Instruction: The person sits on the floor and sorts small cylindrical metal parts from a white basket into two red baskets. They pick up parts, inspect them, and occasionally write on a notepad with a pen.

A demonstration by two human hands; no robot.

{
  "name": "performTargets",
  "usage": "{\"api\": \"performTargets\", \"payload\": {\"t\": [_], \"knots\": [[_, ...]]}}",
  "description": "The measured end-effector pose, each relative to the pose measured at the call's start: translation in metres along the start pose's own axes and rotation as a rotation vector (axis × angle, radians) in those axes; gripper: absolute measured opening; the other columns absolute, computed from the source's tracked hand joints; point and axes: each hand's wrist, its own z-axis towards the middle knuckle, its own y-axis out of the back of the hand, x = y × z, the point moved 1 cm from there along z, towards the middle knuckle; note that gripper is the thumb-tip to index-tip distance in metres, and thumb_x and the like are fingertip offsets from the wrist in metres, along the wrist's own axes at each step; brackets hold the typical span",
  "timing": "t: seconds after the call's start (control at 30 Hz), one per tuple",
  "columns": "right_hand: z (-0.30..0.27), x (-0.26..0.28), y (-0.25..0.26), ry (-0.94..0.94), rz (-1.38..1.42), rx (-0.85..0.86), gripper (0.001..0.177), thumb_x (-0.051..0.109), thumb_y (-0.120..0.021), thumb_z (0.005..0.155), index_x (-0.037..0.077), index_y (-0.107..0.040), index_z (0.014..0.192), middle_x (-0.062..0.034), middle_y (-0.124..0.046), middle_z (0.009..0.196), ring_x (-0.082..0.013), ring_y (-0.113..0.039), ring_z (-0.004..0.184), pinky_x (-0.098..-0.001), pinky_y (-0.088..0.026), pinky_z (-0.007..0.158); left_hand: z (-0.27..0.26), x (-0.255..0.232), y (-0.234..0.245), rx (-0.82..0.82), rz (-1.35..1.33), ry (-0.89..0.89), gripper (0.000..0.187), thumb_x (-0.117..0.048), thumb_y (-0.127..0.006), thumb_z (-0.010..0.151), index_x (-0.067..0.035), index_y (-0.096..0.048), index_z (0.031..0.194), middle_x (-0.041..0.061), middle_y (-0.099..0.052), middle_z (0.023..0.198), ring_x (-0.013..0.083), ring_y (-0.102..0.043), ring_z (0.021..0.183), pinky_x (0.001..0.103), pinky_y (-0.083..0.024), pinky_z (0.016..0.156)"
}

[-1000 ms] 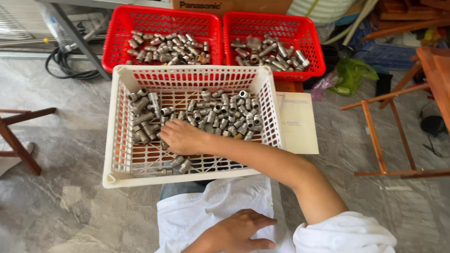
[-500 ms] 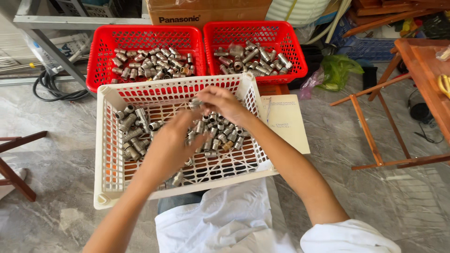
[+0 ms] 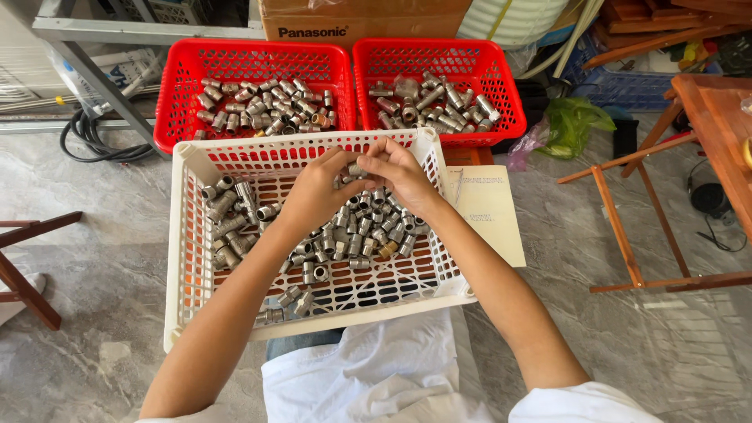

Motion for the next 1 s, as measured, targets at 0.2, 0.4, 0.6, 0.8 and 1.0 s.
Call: {"api": "performTargets", "payload": {"t": [0.2, 0.4, 0.6, 0.8, 1.0], "knots": [[-0.003, -0.001, -0.002, -0.053, 0.079, 0.017, 0.028, 0.031, -0.082, 0.11, 0.013, -0.06, 0.11, -0.0012, -0.066, 0.094, -0.0114, -0.071, 0.077, -0.0288, -0.065, 0.073, -0.004, -0.001, -0.003, -0.085, 0.038, -0.019, 0.037, -0.023, -0.093, 0.099, -0.005, -0.08, 0.129, 0.007, -0.073, 0.107, 0.0279, -0.076, 0.092, 0.042, -0.063, 0.079], [-0.009, 0.001, -0.009, -0.237, 0.316, 0.005, 0.042, 0.061, -0.068, 0.111, 0.019, -0.073, 0.11, 0.0001, -0.08, 0.102, -0.0118, -0.07, 0.078, -0.0293, -0.061, 0.081, -0.001, -0.011, 0.001, -0.173, 0.01, -0.076, 0.037, -0.025, -0.098, 0.095, -0.014, -0.083, 0.127, 0.0, -0.073, 0.119, 0.0227, -0.069, 0.101, 0.035, -0.061, 0.086], [-0.013, -0.001, -0.018, -0.373, 0.536, 0.068, 0.056, 0.062, -0.07, 0.109, 0.008, -0.061, 0.121, -0.0164, -0.077, 0.112, -0.0231, -0.078, 0.085, -0.0358, -0.067, 0.079, -0.003, -0.019, -0.004, -0.145, -0.001, -0.119, 0.036, -0.015, -0.097, 0.09, -0.012, -0.084, 0.123, 0.003, -0.072, 0.124, 0.0302, -0.069, 0.113, 0.04, -0.058, 0.094], [-0.011, -0.01, -0.017, -0.368, 0.617, 0.121, 0.059, 0.057, -0.07, 0.112, 0.001, -0.069, 0.131, -0.0219, -0.081, 0.116, -0.0335, -0.085, 0.1, -0.0416, -0.072, 0.086, -0.005, -0.019, -0.008, -0.149, -0.013, -0.133, 0.036, -0.016, -0.096, 0.089, -0.016, -0.083, 0.123, 0.001, -0.073, 0.125, 0.031, -0.07, 0.112, 0.042, -0.058, 0.093], [-0.013, -0.006, -0.017, -0.381, 0.628, 0.115, 0.055, 0.056, -0.071, 0.111, 0.004, -0.069, 0.13, -0.0206, -0.08, 0.113, -0.0333, -0.083, 0.099, -0.0351, -0.07, 0.081, -0.005, -0.025, -0.005, -0.156, -0.018, -0.131, 0.037, -0.009, -0.092, 0.087, -0.014, -0.083, 0.123, 0.002, -0.074, 0.127, 0.0297, -0.068, 0.11, 0.041, -0.059, 0.095]]}}
